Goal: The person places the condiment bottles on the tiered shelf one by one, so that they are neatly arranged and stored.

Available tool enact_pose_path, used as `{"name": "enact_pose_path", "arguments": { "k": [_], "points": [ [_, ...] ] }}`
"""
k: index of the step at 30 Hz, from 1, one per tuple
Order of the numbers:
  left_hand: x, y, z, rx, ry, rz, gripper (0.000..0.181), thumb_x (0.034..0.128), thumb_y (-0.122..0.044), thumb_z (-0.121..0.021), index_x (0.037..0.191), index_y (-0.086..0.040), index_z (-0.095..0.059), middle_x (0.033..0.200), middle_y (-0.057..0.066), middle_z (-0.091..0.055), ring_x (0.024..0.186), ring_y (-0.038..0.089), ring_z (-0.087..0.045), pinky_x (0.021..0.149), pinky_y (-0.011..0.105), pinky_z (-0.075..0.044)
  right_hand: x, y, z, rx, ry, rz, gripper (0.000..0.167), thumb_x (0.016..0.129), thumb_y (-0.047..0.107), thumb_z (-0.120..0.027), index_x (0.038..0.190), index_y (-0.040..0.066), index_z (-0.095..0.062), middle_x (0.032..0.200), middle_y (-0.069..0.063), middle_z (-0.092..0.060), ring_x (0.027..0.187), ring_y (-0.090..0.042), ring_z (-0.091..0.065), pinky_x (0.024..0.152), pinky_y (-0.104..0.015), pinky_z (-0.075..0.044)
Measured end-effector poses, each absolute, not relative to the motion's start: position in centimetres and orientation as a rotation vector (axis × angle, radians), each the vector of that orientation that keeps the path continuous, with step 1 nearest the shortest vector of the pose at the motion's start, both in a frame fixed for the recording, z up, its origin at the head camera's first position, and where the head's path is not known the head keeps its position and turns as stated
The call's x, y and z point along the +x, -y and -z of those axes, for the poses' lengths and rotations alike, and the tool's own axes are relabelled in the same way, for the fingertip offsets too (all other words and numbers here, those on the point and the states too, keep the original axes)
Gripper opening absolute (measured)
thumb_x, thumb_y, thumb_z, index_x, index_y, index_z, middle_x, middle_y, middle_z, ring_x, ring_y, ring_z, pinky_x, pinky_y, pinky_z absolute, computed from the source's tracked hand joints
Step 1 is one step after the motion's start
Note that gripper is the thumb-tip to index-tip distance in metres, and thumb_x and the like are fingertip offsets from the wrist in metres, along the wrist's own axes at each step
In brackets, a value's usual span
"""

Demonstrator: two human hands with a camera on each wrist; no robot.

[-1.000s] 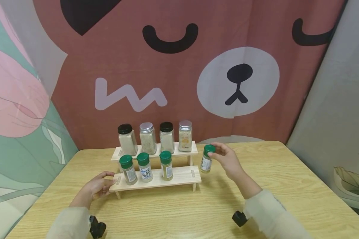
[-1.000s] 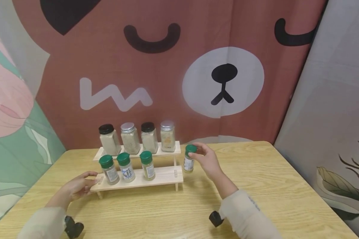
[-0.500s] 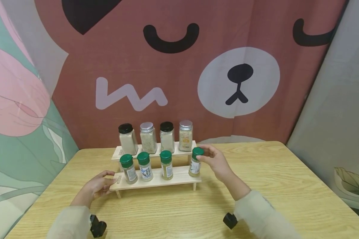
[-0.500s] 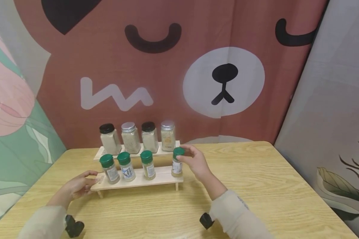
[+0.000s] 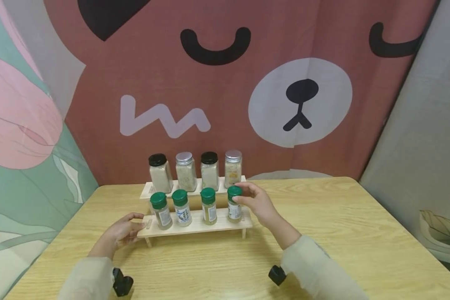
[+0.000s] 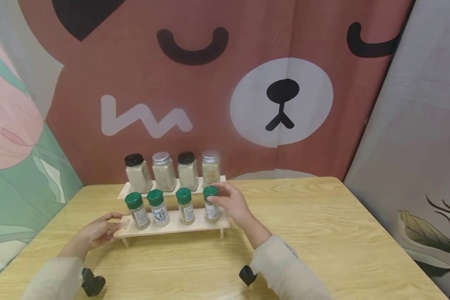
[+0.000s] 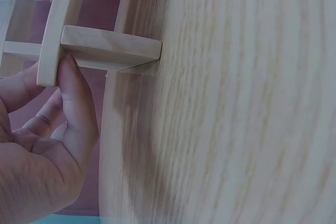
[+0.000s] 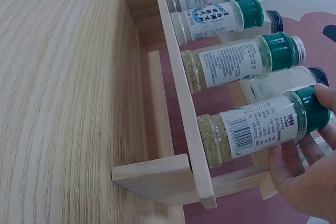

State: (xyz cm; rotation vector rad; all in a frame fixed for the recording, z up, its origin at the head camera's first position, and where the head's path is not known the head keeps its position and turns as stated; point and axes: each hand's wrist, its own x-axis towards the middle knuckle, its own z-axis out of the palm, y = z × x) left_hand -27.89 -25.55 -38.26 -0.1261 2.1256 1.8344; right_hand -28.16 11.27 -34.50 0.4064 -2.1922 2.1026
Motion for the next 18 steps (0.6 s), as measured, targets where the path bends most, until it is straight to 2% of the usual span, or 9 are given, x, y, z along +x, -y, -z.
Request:
{"name": "enact_pose_path", "arguments": {
  "k": [6,12,18],
  "points": [
    [-28.07,25.73,38.02,-0.123,-2.112,-1.836,0.045,0.085,-0.005,-0.05,0.122,0.005,-0.025,0.077,0.005,-0.054,0.062,0.01,-0.056,0.053,0.022,-0.043,-28.33,-11.23,34.45,0.444,2.18,-2.121,0.039,0.076,0.005,-0.064,0.112,0.0,-0.052,0.101,-0.01,-0.057,0.088,-0.018,-0.053,0.076,-0.031,-0.044],
    [-28.36,25.83,37.69,-0.098,-2.149,-1.804,0.047,0.0851,-0.006,-0.05,0.122,0.005,-0.024,0.08,0.006,-0.053,0.064,0.01,-0.056,0.054,0.023,-0.043,-28.75,-11.17,34.56,0.434,2.175,-2.113,0.039,0.076,0.007,-0.065,0.113,0.002,-0.053,0.098,-0.008,-0.057,0.086,-0.017,-0.053,0.076,-0.031,-0.044],
    [-28.46,25.96,37.6,-0.058,-2.335,-1.611,0.043,0.0861,-0.008,-0.047,0.121,0.008,-0.026,0.097,0.017,-0.047,0.076,0.017,-0.053,0.064,0.03,-0.045,-28.87,-11.02,34.36,0.459,2.215,-2.092,0.041,0.077,0.006,-0.064,0.115,0.001,-0.05,0.098,-0.01,-0.057,0.087,-0.018,-0.052,0.076,-0.031,-0.043]
  ]
}}
